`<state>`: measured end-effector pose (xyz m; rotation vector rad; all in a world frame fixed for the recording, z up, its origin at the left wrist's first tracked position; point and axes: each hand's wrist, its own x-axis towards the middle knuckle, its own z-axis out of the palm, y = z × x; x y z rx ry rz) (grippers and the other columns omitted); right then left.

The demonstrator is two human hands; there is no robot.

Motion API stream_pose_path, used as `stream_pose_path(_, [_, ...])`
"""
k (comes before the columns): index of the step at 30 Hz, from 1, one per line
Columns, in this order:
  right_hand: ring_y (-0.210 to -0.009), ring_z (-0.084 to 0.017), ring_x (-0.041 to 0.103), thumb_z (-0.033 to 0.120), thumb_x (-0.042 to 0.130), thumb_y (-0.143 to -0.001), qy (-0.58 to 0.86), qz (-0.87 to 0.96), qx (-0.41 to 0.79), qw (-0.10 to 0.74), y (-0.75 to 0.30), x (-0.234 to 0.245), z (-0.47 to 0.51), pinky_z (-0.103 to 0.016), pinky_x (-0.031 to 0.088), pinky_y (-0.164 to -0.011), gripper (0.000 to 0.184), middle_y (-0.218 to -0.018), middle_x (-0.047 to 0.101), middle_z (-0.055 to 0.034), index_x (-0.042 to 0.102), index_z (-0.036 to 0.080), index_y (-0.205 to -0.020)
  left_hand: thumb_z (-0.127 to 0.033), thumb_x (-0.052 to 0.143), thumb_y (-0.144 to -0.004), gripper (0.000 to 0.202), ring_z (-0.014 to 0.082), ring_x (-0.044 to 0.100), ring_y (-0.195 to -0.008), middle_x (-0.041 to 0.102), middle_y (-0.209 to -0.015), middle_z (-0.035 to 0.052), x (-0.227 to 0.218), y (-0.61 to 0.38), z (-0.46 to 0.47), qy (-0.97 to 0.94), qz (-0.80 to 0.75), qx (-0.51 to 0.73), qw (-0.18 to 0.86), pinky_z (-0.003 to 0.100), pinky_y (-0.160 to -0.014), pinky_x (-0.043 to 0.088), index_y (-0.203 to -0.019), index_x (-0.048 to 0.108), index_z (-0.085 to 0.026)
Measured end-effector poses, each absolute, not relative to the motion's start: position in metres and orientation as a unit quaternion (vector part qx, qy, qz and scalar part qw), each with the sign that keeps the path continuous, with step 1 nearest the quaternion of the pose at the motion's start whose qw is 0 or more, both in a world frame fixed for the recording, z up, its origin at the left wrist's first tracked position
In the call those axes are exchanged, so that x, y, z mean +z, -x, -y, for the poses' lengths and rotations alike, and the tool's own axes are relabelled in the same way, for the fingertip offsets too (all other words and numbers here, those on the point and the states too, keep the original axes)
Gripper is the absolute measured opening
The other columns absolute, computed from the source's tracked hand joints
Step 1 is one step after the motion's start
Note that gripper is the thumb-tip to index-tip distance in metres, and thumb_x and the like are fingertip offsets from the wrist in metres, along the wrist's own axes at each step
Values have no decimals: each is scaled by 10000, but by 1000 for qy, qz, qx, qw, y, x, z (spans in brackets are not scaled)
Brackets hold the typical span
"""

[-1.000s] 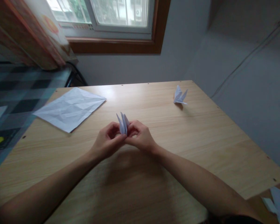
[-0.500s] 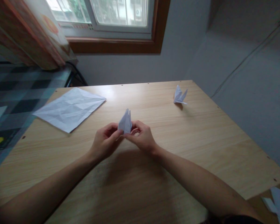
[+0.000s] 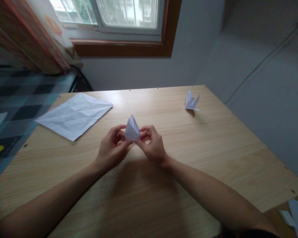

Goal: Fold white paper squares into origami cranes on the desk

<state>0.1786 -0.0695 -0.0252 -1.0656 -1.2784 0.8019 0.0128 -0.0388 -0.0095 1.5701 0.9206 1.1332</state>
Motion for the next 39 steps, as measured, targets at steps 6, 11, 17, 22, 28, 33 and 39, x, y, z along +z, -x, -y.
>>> stream_pose_path(6, [-607,-108,610,204,719,-789,410,621,354,566,-179,-23,72,-236,499,-596,332,-698,627,64,532,252,-1059,-361,668,-845,214,110,515,-625,600,-690,-5,-9,-9,39,-659,-364,442,487,237,-583,403,-795,672,-153])
stream_pose_path(11, [-596,-104,603,262,716,-804,416,606,390,554,-179,-23,71,-220,481,-545,262,-708,633,44,572,234,-1020,-348,656,-838,239,101,472,-589,552,-627,-17,-7,-9,40,-671,-386,425,469,228,-547,367,-703,636,-152])
stream_pose_path(17, [-516,-84,547,264,702,-814,408,603,396,559,-179,-21,74,-192,410,-471,239,-633,580,72,538,232,-984,-394,630,-837,270,102,468,-588,548,-642,-16,-2,-10,40,-664,-395,382,507,222,-533,366,-745,625,-140])
stream_pose_path(22, [-687,-117,608,235,608,-859,380,604,357,603,-179,-20,75,-251,505,-612,249,-838,628,18,508,250,-1087,-457,537,-894,366,104,468,-588,550,-651,-8,2,-10,40,-703,-373,349,495,225,-535,356,-761,638,-131])
stream_pose_path(28, [-731,-130,608,185,591,-855,398,615,285,618,-181,-16,77,-295,533,-666,313,-1005,643,-32,559,257,-1157,-457,503,-911,400,89,403,-539,460,-583,-35,5,-11,42,-741,-361,318,468,221,-503,300,-665,561,-147])
stream_pose_path(33, [-734,-136,610,135,584,-833,390,624,287,613,-182,-16,77,-293,518,-676,228,-889,627,-4,611,238,-1035,-429,503,-907,390,87,385,-535,432,-567,-43,3,-12,41,-751,-361,315,454,219,-498,280,-627,523,-158])
stream_pose_path(39, [-743,-130,579,122,596,-824,395,617,281,620,-182,-18,75,-274,505,-679,131,-852,593,9,558,228,-892,-405,497,-915,385,96,401,-569,439,-568,-38,3,-10,41,-754,-368,315,445,212,-503,290,-617,516,-163])
